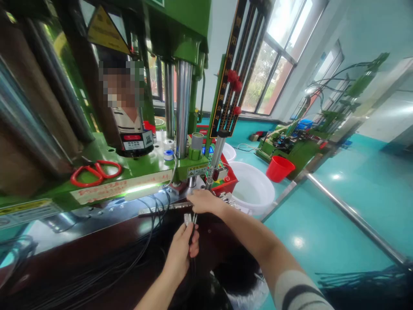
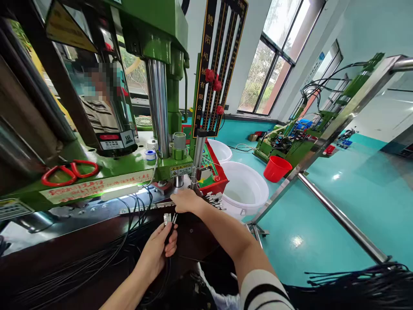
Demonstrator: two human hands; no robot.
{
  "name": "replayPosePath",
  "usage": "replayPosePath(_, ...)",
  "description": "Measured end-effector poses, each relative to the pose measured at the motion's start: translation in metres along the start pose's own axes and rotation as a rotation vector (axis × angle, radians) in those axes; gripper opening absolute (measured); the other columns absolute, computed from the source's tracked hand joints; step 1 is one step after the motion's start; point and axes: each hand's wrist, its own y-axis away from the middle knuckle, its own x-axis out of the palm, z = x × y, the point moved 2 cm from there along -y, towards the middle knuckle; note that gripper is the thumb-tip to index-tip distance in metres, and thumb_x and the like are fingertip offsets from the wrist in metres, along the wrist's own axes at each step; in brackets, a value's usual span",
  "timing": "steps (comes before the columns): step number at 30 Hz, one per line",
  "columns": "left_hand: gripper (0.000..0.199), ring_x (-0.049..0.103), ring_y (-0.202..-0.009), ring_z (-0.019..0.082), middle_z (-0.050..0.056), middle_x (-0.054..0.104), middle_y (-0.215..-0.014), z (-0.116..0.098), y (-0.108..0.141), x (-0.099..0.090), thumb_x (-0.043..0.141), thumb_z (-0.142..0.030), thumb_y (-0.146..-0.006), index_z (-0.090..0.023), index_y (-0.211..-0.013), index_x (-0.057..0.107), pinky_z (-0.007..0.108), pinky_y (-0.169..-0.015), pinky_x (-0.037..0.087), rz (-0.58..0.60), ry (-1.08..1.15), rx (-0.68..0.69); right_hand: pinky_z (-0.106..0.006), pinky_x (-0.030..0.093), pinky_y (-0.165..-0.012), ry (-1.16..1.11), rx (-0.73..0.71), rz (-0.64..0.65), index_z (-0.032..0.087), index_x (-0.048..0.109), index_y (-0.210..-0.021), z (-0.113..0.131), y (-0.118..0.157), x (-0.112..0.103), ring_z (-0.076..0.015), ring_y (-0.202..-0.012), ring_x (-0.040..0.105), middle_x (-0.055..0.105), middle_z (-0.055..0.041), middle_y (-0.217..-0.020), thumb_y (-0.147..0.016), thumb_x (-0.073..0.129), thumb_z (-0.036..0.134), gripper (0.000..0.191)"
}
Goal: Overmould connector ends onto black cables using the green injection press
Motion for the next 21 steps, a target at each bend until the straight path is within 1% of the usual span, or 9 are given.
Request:
replayPosePath(3, 0.034, 0.022, -0.033, 0.001, -0.009, 0.036, -0.044, -0.001, 0.002, -0.001, 0.058, -0.047, -0.068, -0.016, -0.079, 0.048, 0.015, -0.032, 0.015, 0.004, -0.028, 0.011, -0.036, 0.044, -0.067, -0.098, 0.014, 0.059, 0.013, 0.058, -0.076, 0.001, 0.015, -0.013, -0.028, -0.08, 0.059, 0.063, -0.0124, -0.083, -0.063, 0.05, 0.014, 0.015)
replayPosePath(5, 0.035, 0.021, -0.033, 0.001, -0.01, 0.034, -0.043, -0.001, 0.004, -0.002, 0.059, -0.047, -0.067, -0.016, -0.079, 0.049, 0.015, -0.032, 0.014, 0.01, -0.061, 0.013, -0.032, 0.044, -0.063, -0.19, 0.05, 0.081, 0.013, 0.055, -0.07, 0.001, 0.033, -0.013, -0.0237, -0.073, 0.059, 0.063, -0.01, -0.075, -0.063, 0.048, 0.014, 0.01)
replayPosePath(7, 0.035, 0.02, -0.032, 0.001, -0.011, 0.033, -0.042, 0.0, 0.006, -0.003, 0.06, -0.047, -0.065, -0.016, -0.077, 0.048, 0.015, -0.031, 0.013, 0.004, -0.102, 0.021, -0.026, 0.043, -0.052, -0.305, 0.107, 0.106, 0.013, 0.052, -0.07, 0.001, 0.057, -0.004, -0.0167, -0.059, 0.057, 0.06, -0.0052, -0.065, -0.065, 0.046, 0.014, 0.008)
replayPosePath(10, 0.035, 0.018, -0.032, 0.001, -0.012, 0.03, -0.04, 0.004, 0.009, -0.001, 0.06, -0.048, -0.064, -0.017, -0.075, 0.047, 0.015, -0.031, 0.013, -0.009, -0.192, 0.035, -0.018, 0.034, -0.036, -0.535, 0.213, 0.114, 0.015, 0.048, -0.084, 0.005, 0.091, 0.023, -0.0069, -0.036, 0.042, 0.044, 0.0067, -0.048, -0.071, 0.038, 0.015, 0.016)
replayPosePath(12, 0.036, 0.017, -0.031, 0.001, -0.013, 0.028, -0.04, 0.007, 0.009, 0.001, 0.06, -0.049, -0.063, -0.018, -0.073, 0.046, 0.015, -0.031, 0.012, -0.017, -0.272, 0.031, -0.015, 0.026, -0.03, -0.925, 0.292, 0.022, 0.017, 0.044, -0.089, 0.008, 0.107, 0.042, -0.0041, -0.029, 0.029, 0.034, 0.0106, -0.046, -0.076, 0.036, 0.02, 0.015)
replayPosePath(14, 0.036, 0.019, -0.03, 0.002, -0.013, 0.029, -0.039, 0.012, 0.009, 0.003, 0.061, -0.049, -0.061, -0.018, -0.071, 0.046, 0.016, -0.031, 0.012, -0.028, -0.37, 0.036, -0.014, 0.018, -0.027, -1.38, 0.336, -0.129, 0.019, 0.045, -0.086, 0.011, 0.116, 0.056, -0.002, -0.027, 0.022, 0.035, 0.0109, -0.048, -0.08, 0.039, 0.032, 0.016)
replayPosePath(15, 0.036, 0.021, -0.031, 0.002, -0.012, 0.031, -0.039, 0.013, 0.008, 0.004, 0.062, -0.049, -0.06, -0.018, -0.07, 0.048, 0.016, -0.031, 0.014, -0.034, -0.421, 0.059, -0.014, 0.016, -0.026, -1.554, 0.343, -0.199, 0.019, 0.046, -0.083, 0.012, 0.118, 0.061, -0.0013, -0.026, 0.02, 0.038, 0.0103, -0.049, -0.081, 0.04, 0.04, 0.022)
replayPosePath(17, 0.035, 0.029, -0.033, 0.005, -0.009, 0.037, -0.04, 0.016, 0.006, 0.005, 0.063, -0.048, -0.059, -0.016, -0.07, 0.052, 0.018, -0.032, 0.019, -0.042, -0.514, 0.138, -0.014, 0.014, -0.025, -1.717, 0.337, -0.286, 0.018, 0.048, -0.083, 0.015, 0.12, 0.065, -0.001, -0.024, 0.02, 0.042, 0.0096, -0.048, -0.08, 0.042, 0.05, 0.032)
replayPosePath(21, 0.035, 0.041, -0.04, 0.009, -0.005, 0.047, -0.044, 0.016, 0.004, 0.005, 0.062, -0.047, -0.059, -0.014, -0.07, 0.059, 0.02, -0.038, 0.03, -0.042, -0.622, 0.28, -0.013, 0.016, -0.022, -1.78, 0.308, -0.354, 0.016, 0.053, -0.093, 0.017, 0.119, 0.065, -0.0016, -0.023, 0.022, 0.042, 0.0097, -0.043, -0.08, 0.044, 0.05, 0.037)
